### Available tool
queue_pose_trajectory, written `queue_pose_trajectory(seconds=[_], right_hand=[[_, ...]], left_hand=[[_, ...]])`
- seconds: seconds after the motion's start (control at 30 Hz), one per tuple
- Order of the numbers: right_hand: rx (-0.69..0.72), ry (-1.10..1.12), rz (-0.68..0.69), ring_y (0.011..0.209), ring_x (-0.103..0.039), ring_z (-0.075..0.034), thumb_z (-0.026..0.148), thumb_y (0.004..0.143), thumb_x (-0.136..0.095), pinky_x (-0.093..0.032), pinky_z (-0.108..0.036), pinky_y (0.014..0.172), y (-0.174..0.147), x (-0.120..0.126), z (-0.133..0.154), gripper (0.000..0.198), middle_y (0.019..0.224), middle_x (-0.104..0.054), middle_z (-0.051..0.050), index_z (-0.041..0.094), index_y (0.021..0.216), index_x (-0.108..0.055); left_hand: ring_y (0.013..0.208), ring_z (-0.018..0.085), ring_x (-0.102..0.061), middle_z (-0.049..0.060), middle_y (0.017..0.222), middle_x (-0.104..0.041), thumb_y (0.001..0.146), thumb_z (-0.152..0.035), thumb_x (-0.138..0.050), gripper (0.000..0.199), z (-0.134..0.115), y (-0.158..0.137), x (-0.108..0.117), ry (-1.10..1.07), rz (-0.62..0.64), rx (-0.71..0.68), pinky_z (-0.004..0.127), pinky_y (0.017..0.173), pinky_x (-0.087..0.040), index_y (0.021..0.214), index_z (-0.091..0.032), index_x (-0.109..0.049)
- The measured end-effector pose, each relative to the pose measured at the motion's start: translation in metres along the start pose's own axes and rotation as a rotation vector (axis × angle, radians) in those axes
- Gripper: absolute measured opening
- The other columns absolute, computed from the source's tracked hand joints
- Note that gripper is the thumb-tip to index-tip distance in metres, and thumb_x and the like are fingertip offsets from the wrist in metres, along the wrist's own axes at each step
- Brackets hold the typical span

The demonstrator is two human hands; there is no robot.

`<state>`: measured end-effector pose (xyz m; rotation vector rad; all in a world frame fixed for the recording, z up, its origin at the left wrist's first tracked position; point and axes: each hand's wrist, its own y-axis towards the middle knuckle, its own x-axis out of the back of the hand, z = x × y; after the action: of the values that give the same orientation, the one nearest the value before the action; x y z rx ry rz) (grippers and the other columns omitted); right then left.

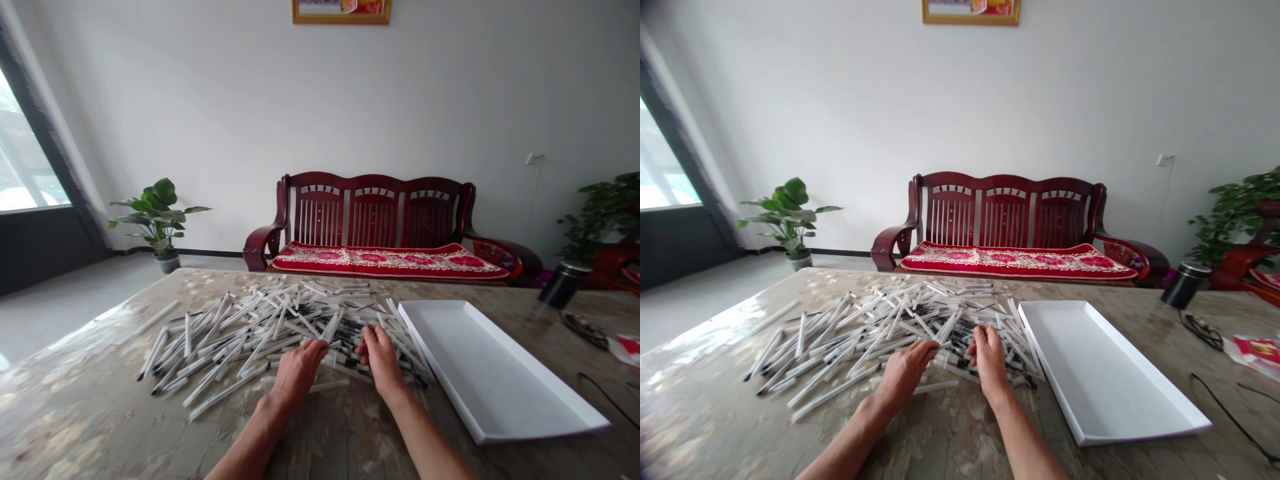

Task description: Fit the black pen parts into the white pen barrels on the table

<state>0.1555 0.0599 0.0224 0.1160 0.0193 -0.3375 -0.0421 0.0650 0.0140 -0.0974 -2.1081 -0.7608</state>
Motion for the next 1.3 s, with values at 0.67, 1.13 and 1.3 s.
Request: queue_pose_trajectory(seconds=[0.67,1.13,1.3], right_hand=[[-0.198,0.27,0.16,0.049,-0.051,-0.01,0.042,0.07,-0.066,-0.033,-0.019,0.038,-0.007,-0.004,0.009,0.029,0.065,-0.057,0.004,0.021,0.088,-0.062],[-0.129,-0.121,0.496,0.045,-0.029,-0.009,0.067,0.08,-0.055,-0.021,-0.022,0.044,-0.03,-0.028,0.003,0.048,0.05,-0.034,0.009,0.02,0.074,-0.058],[0.179,-0.467,0.423,0.058,-0.047,-0.013,0.038,0.091,-0.05,-0.031,-0.024,0.055,-0.03,-0.03,0.005,0.029,0.06,-0.055,0.002,0.019,0.073,-0.061]], left_hand=[[0.094,0.021,-0.073,0.001,0.088,-0.073,0.081,-0.045,-0.067,0.03,-0.008,0.019,0.018,-1.361,-0.617,0.448,0.043,0.093,-0.056,0.089,-0.021,-0.05],[0.098,0.025,-0.073,0.007,0.095,-0.077,0.07,-0.039,-0.081,0.039,-0.019,0.013,-0.007,-1.631,-0.411,0.611,0.043,0.092,-0.057,0.088,-0.02,-0.052],[0.09,0.023,-0.074,0.005,0.089,-0.077,0.067,-0.038,-0.084,0.04,-0.019,0.013,-0.008,-1.62,-0.487,0.655,0.038,0.083,-0.06,0.085,-0.019,-0.053]])
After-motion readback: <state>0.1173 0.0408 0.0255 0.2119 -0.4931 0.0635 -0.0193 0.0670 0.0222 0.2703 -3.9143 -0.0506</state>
